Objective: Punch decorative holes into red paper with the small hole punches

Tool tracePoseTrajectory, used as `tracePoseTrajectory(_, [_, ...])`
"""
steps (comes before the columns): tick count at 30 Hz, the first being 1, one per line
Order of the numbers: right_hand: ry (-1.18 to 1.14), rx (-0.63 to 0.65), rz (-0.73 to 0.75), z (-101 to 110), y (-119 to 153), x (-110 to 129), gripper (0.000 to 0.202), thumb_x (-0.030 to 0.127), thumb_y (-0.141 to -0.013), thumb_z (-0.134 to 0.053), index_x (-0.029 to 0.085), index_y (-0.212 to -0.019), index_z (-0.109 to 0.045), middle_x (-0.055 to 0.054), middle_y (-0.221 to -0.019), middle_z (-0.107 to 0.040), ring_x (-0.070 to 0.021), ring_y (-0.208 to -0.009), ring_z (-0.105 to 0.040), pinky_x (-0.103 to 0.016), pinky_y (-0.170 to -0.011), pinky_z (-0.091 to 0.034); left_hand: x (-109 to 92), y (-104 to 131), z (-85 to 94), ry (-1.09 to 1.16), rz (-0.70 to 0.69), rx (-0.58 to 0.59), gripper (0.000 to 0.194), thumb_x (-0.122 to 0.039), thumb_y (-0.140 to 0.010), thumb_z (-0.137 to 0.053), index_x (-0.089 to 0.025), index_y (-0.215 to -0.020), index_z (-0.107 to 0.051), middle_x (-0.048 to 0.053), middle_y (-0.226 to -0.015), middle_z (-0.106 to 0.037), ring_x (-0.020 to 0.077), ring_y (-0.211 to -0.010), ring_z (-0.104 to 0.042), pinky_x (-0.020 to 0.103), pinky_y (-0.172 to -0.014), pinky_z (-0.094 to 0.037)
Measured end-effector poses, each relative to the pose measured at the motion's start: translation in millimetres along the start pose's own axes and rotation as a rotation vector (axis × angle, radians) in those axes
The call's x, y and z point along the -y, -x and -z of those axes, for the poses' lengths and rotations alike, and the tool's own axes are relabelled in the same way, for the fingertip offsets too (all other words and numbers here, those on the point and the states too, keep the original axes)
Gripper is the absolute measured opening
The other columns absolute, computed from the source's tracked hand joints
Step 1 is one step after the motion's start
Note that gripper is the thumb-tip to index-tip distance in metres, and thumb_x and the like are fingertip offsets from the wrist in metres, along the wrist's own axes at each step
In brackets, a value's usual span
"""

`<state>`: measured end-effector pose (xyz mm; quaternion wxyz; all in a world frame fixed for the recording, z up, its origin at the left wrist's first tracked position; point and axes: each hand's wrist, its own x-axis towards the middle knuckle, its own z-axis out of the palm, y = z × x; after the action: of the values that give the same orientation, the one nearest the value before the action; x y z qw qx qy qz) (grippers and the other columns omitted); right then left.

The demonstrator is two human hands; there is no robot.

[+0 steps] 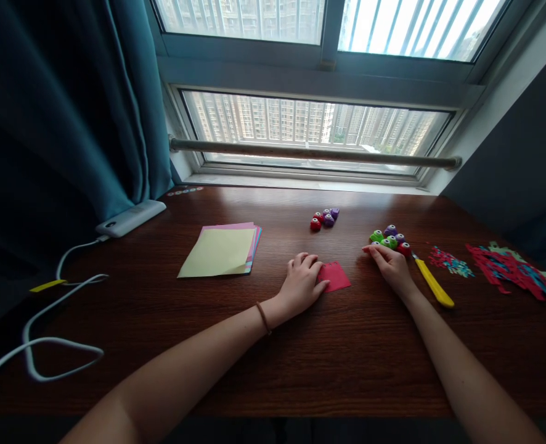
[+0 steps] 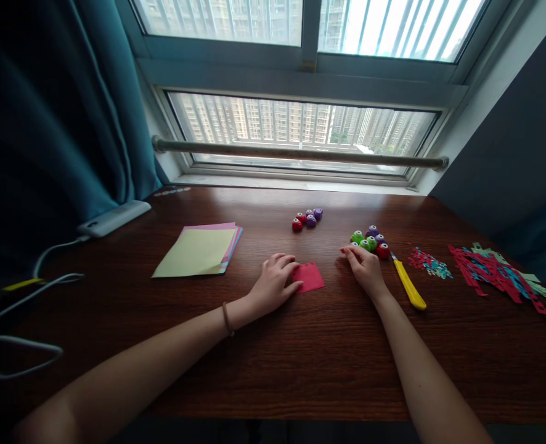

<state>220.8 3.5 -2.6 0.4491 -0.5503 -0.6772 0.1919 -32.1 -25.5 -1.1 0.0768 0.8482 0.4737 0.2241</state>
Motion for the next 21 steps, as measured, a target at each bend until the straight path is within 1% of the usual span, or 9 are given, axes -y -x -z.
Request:
tracePoseTrajectory(3, [0.006,-0.013,0.025,2.9,-1.6,-3.3,0.03,0.041,-0.084,-0.046,0.018,-0.09,-0.065,-0.005,-0.094,-0.064,-0.0212,-0.094,-0.056,-0.035,-0.089,-0.04,-1.0,0.5,0.6,-0.002,0.003,0.005,0.035,-0.04,-0.08,-0.051,-0.019,-0.107,-0.054,0.008,-0.122,-0.046,0.0281,-0.117,-0.03,0.044,-0.093,-0.028])
tracePoseTrajectory(6, [0.022,0.003,0.025,-6.1,-8.2,1.6,0.029,0.039,-0.083,-0.047,0.018,-0.085,-0.066,-0.005,-0.088,-0.065,-0.0206,-0.087,-0.058,-0.033,-0.084,-0.042,-1.1,1.4,0.7,-0.001,0.005,0.006,0.035,-0.038,-0.08,-0.05,-0.018,-0.108,-0.053,0.009,-0.123,-0.045,0.0283,-0.117,-0.03,0.044,-0.094,-0.028])
tracePoseTrajectory(8, [0.043,0.02,0.056,-20.2,-19.8,6.7,0.027,0.037,-0.083,-0.048,0.017,-0.084,-0.065,-0.006,-0.086,-0.065,-0.0197,-0.082,-0.059,-0.032,-0.079,-0.045,-0.9,1.7,0.6,0.003,0.003,0.001,0.036,-0.036,-0.079,-0.051,-0.017,-0.11,-0.051,0.01,-0.122,-0.045,0.028,-0.117,-0.029,0.043,-0.094,-0.027])
tracePoseTrajectory(10, [0.081,0.047,0.139,-39.1,-36.6,12.5,0.024,0.032,-0.083,-0.048,0.015,-0.089,-0.064,-0.007,-0.089,-0.064,-0.0189,-0.082,-0.058,-0.031,-0.077,-0.045,-1.0,1.6,0.5,0.004,0.011,-0.013,0.037,-0.036,-0.078,-0.052,-0.016,-0.109,-0.05,0.01,-0.121,-0.044,0.0273,-0.116,-0.03,0.042,-0.095,-0.027])
tracePoseTrajectory(12, [0.185,0.091,0.286,-59.8,-55.2,18.6,0.024,0.024,-0.082,-0.047,0.015,-0.1,-0.061,-0.007,-0.101,-0.061,-0.0197,-0.096,-0.053,-0.033,-0.088,-0.04,-1.4,1.2,0.3,0.0,0.049,-0.04,0.037,-0.038,-0.077,-0.053,-0.015,-0.106,-0.051,0.011,-0.118,-0.044,0.0265,-0.113,-0.032,0.04,-0.093,-0.029])
tracePoseTrajectory(14, [0.341,0.125,0.378,-79.3,-71.9,24.0,0.037,0.017,-0.079,-0.048,0.016,-0.116,-0.053,-0.007,-0.117,-0.053,-0.0218,-0.109,-0.043,-0.036,-0.096,-0.034,-2.1,0.6,-0.1,-0.018,0.126,-0.068,0.04,-0.045,-0.075,-0.056,-0.015,-0.101,-0.051,0.011,-0.112,-0.044,0.0264,-0.107,-0.036,0.039,-0.089,-0.032])
tracePoseTrajectory(17, [0.573,0.172,0.349,-101.9,-88.7,29.3,0.05,0.015,-0.078,-0.051,0.02,-0.127,-0.043,-0.005,-0.129,-0.044,-0.0269,-0.113,-0.036,-0.043,-0.093,-0.034,-2.9,-0.1,-1.2,-0.066,0.228,-0.079,0.049,-0.055,-0.067,-0.06,-0.014,-0.093,-0.051,0.011,-0.103,-0.045,0.027,-0.098,-0.039,0.039,-0.081,-0.034])
tracePoseTrajectory(19, [0.665,0.189,0.328,-111.3,-94.5,30.7,0.048,0.017,-0.079,-0.051,0.021,-0.126,-0.044,-0.006,-0.128,-0.044,-0.0295,-0.112,-0.035,-0.045,-0.09,-0.034,-2.7,-0.6,-1.9,-0.084,0.245,-0.068,0.052,-0.057,-0.064,-0.062,-0.014,-0.091,-0.051,0.011,-0.1,-0.045,0.0272,-0.096,-0.04,0.039,-0.079,-0.034])
tracePoseTrajectory(21, [0.702,0.19,0.342,-116.4,-97.2,31.5,0.041,0.017,-0.079,-0.052,0.019,-0.12,-0.049,-0.008,-0.123,-0.048,-0.0306,-0.111,-0.035,-0.045,-0.089,-0.034,-1.7,-1.0,-2.4,-0.079,0.245,-0.055,0.051,-0.056,-0.063,-0.063,-0.014,-0.09,-0.051,0.01,-0.099,-0.045,0.0268,-0.095,-0.04,0.038,-0.078,-0.034])
